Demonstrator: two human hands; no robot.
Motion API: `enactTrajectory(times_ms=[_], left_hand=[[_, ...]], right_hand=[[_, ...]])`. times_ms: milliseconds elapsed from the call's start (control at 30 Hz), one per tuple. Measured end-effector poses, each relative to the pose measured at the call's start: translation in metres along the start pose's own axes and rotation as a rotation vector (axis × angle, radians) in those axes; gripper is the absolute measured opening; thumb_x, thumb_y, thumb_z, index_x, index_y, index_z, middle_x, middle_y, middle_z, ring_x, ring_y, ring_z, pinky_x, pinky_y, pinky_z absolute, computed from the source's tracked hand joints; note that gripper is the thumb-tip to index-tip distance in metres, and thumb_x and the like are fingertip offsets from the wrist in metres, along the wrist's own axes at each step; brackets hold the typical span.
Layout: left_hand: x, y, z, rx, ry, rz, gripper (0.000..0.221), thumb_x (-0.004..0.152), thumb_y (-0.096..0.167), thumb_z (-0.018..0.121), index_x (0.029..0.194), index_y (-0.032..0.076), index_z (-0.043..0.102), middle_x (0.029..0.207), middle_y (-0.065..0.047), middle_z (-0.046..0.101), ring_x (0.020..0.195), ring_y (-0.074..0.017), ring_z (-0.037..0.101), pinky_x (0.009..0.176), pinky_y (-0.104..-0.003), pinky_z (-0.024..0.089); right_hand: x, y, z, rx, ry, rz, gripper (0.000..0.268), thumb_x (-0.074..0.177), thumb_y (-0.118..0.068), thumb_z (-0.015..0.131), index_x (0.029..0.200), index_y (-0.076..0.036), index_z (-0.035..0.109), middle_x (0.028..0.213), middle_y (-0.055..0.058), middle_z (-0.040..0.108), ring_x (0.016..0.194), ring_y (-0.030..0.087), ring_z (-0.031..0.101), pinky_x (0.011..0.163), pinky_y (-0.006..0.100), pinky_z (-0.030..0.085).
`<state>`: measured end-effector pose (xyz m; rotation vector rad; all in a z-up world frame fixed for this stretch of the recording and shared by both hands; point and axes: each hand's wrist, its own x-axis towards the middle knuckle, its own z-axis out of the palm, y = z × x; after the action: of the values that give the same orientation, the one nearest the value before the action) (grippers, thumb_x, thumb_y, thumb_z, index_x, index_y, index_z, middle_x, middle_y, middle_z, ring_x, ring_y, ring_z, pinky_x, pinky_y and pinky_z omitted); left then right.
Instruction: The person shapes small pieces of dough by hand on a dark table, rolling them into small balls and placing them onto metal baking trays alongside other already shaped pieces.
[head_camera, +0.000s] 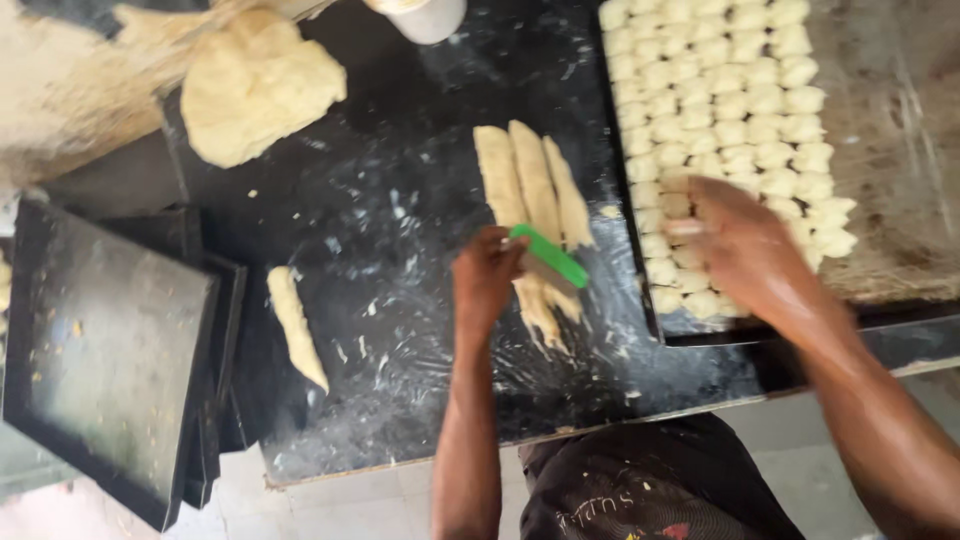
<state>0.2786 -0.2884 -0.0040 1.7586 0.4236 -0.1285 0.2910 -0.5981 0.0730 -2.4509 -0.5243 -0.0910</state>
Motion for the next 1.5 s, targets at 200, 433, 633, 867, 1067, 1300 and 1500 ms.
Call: enactTrajectory(times_ms=[200, 433, 633, 867, 1067, 1300, 1500], left_hand=[[-0.012, -0.038, -0.028, -0.335, 0.045, 0.079, 0.023, 0.098, 0.011, 0.065, 0.11, -0.009, 0.069, 0.091, -0.011, 0.074, 0.076, -0.0155, 0.073, 0.066, -0.03, 0.064], [-0.032, -0.036, -0.164, 0.328, 0.388, 0.115, 0.051, 0.094, 0.02, 0.071, 0.134, -0.009, 0.057, 0.118, -0.025, 0.066, 0.092, -0.0295, 0.071, 0.079, -0.04, 0.058], [-0.052, -0.042, -0.118, 0.388, 0.065, 0.561, 0.087, 0.09, 0.027, 0.085, 0.153, -0.009, 0.037, 0.159, -0.033, 0.038, 0.15, -0.0469, 0.034, 0.122, -0.05, 0.027], [-0.06, -0.045, -0.029, 0.289, -0.281, 0.748, 0.102, 0.063, 0.01, 0.085, 0.149, -0.011, 0.032, 0.142, -0.031, 0.045, 0.13, -0.048, 0.045, 0.11, -0.048, 0.038], [-0.115, -0.056, -0.085, 0.328, -0.386, 0.697, 0.051, 0.077, -0.008, 0.071, 0.127, 0.005, 0.067, 0.115, -0.017, 0.063, 0.11, -0.0373, 0.063, 0.095, -0.044, 0.052], [-0.218, -0.053, -0.219, 0.912, 0.033, 0.306, 0.066, 0.072, 0.002, 0.077, 0.137, 0.008, 0.065, 0.108, -0.014, 0.061, 0.102, -0.0312, 0.063, 0.088, -0.042, 0.054], [-0.22, -0.053, -0.196, 0.847, 0.012, 0.354, 0.097, 0.063, 0.037, 0.094, 0.142, -0.002, 0.052, 0.124, -0.021, 0.056, 0.111, -0.0387, 0.056, 0.093, -0.048, 0.048]], right_hand=[[0.177, -0.036, 0.151, -0.059, 0.01, -0.274, 0.023, 0.102, -0.014, 0.067, 0.11, 0.007, 0.067, 0.128, 0.023, 0.058, 0.124, 0.038, 0.055, 0.106, 0.046, 0.051], [0.151, -0.067, 0.184, -0.206, -0.014, -0.331, 0.057, 0.079, -0.04, 0.083, 0.096, 0.008, 0.059, 0.102, 0.025, 0.057, 0.101, 0.042, 0.058, 0.086, 0.051, 0.052], [0.101, -0.092, 0.161, -0.102, -0.28, -0.101, 0.038, 0.096, -0.02, 0.074, 0.114, -0.001, 0.046, 0.081, 0.024, 0.062, 0.071, 0.042, 0.063, 0.061, 0.048, 0.054], [-0.012, -0.229, 0.0, -0.182, -0.844, 0.384, 0.062, 0.09, -0.034, 0.077, 0.137, -0.019, 0.039, 0.07, 0.021, 0.075, 0.053, 0.029, 0.066, 0.051, 0.044, 0.044], [-0.09, -0.188, -0.043, 0.176, -0.949, -0.076, 0.044, 0.094, -0.031, 0.074, 0.135, -0.024, 0.063, 0.113, -0.001, 0.081, 0.093, 0.011, 0.08, 0.081, 0.031, 0.062], [-0.14, -0.106, 0.066, 0.231, -0.72, 0.034, 0.062, 0.078, 0.011, 0.063, 0.123, -0.029, 0.078, 0.163, 0.002, 0.041, 0.144, 0.023, 0.046, 0.103, 0.04, 0.052], [-0.154, -0.092, 0.072, 0.168, -0.57, 0.402, 0.062, 0.093, 0.002, 0.062, 0.144, -0.031, 0.061, 0.158, -0.002, 0.056, 0.108, 0.023, 0.069, 0.085, 0.036, 0.06]])
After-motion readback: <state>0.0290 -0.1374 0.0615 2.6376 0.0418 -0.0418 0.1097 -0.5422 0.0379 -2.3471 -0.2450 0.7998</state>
